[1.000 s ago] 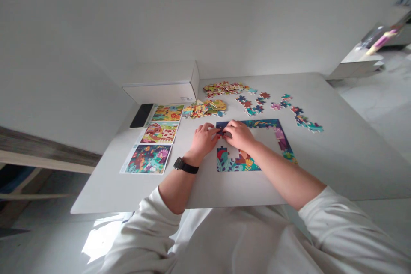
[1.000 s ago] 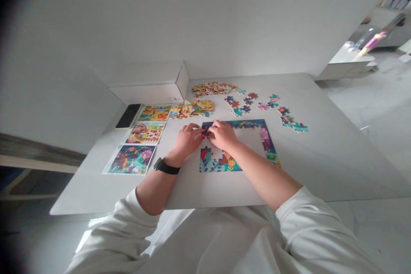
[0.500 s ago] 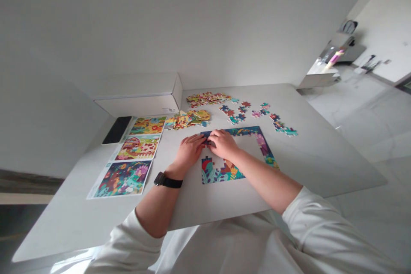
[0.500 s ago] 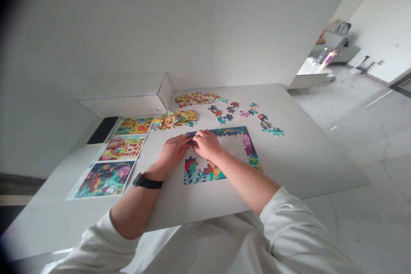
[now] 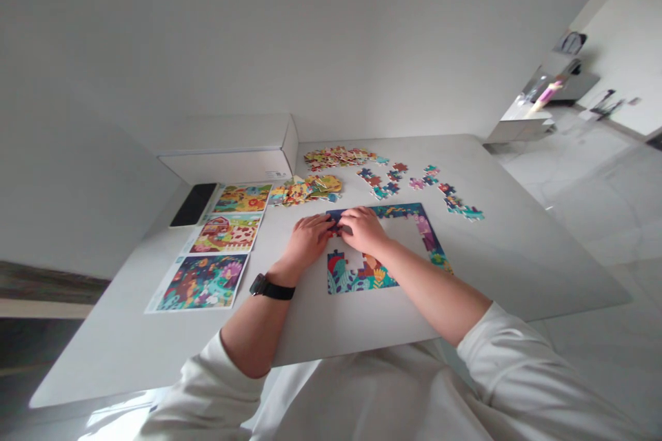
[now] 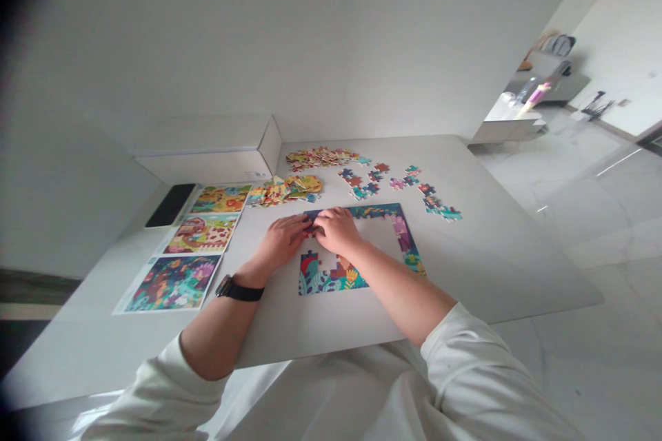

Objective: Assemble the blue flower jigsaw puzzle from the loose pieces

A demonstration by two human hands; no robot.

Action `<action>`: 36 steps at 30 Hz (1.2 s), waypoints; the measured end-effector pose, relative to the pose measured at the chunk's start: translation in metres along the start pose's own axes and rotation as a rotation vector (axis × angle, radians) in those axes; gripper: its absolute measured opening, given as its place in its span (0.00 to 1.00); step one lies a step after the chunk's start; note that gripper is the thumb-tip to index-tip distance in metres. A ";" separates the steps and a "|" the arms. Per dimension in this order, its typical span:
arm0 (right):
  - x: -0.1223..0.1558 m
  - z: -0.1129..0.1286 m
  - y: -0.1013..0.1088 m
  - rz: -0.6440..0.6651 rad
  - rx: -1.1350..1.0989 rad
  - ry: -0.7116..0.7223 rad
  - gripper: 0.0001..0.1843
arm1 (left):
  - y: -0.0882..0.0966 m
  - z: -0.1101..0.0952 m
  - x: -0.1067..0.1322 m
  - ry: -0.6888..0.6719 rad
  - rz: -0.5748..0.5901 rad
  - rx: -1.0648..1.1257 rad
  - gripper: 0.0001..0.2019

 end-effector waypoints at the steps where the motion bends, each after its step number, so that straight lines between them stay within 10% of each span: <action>1: 0.000 0.000 0.000 -0.002 -0.003 -0.002 0.11 | -0.001 0.001 0.000 -0.005 -0.003 0.001 0.21; 17: -0.002 0.001 0.005 -0.055 -0.076 -0.042 0.09 | -0.005 0.002 0.001 -0.034 -0.016 -0.036 0.20; 26: -0.010 -0.030 0.112 -0.374 -0.373 -0.072 0.09 | -0.003 0.002 0.002 -0.021 -0.077 -0.026 0.21; 31: 0.010 -0.086 0.159 -0.470 -0.389 -0.160 0.09 | 0.009 -0.006 0.005 -0.088 -0.147 0.124 0.19; 36: 0.043 -0.199 0.162 -0.467 -0.264 -0.479 0.13 | 0.019 -0.014 0.008 -0.103 -0.215 0.226 0.17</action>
Point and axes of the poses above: each hand's wrist, its own x-axis away from the middle knuckle, its own y-axis out of the back of the hand, z = x × y, the point moved 7 cm from there along -x, towards the middle knuckle, and after that the axes turned 13 degrees about x, right-handed, at the moved point
